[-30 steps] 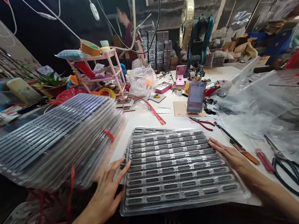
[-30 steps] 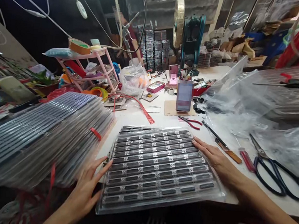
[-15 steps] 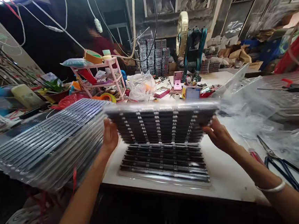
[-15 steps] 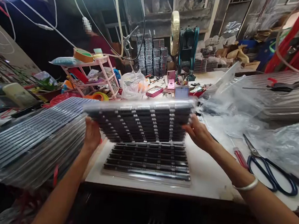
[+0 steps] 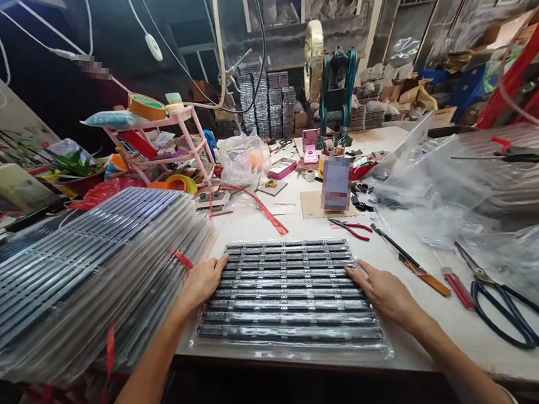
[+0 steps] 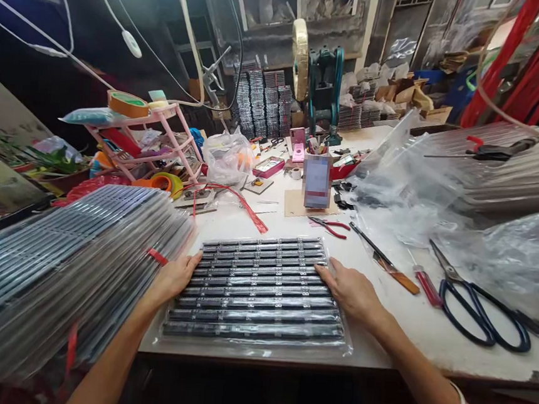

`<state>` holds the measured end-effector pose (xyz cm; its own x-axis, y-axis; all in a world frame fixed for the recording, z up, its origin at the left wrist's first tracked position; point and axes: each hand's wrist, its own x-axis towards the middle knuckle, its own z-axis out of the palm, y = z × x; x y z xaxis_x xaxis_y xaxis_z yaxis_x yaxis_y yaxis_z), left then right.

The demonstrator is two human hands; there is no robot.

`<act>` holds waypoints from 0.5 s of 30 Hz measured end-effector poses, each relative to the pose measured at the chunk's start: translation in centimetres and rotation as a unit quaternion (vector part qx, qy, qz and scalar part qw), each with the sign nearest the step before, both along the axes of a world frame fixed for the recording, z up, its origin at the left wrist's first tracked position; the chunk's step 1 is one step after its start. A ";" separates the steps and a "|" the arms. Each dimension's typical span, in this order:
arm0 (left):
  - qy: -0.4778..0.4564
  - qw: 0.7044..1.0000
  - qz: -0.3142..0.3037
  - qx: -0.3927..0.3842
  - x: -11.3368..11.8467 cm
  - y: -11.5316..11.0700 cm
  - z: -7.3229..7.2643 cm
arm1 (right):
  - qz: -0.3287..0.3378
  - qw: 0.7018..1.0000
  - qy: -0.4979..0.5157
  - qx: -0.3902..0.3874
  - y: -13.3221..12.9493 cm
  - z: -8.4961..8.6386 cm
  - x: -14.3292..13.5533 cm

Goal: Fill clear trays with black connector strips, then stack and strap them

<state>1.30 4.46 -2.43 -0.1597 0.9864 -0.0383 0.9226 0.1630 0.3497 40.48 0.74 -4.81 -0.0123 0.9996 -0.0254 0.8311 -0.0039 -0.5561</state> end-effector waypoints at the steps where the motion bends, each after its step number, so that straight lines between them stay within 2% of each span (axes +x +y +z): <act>1: -0.002 1.000 -0.005 -0.002 0.0 -0.4 0.1 | -0.004 1.000 0.002 0.002 -0.7 -0.3 0.0; 3: -0.025 1.000 -0.012 0.011 -0.4 -2.2 -0.1 | -0.018 1.000 0.022 0.014 -2.5 -0.8 -0.1; 6: -0.091 0.994 -0.005 0.067 -1.2 -5.7 -1.1 | -0.028 0.996 0.077 0.027 -5.0 -1.0 -0.3; 9: -0.125 0.987 -0.006 0.103 -1.7 -8.1 -2.1 | -0.031 0.996 0.087 0.003 -5.7 -0.7 -0.6; 12: -0.134 0.987 -0.003 0.089 -1.4 -8.4 -2.2 | -0.037 0.997 0.065 0.011 -5.3 -0.3 -1.1; 15: -0.142 0.986 -0.021 0.083 -1.2 -7.9 -2.0 | -0.040 0.994 0.062 0.084 -5.6 -0.8 -1.5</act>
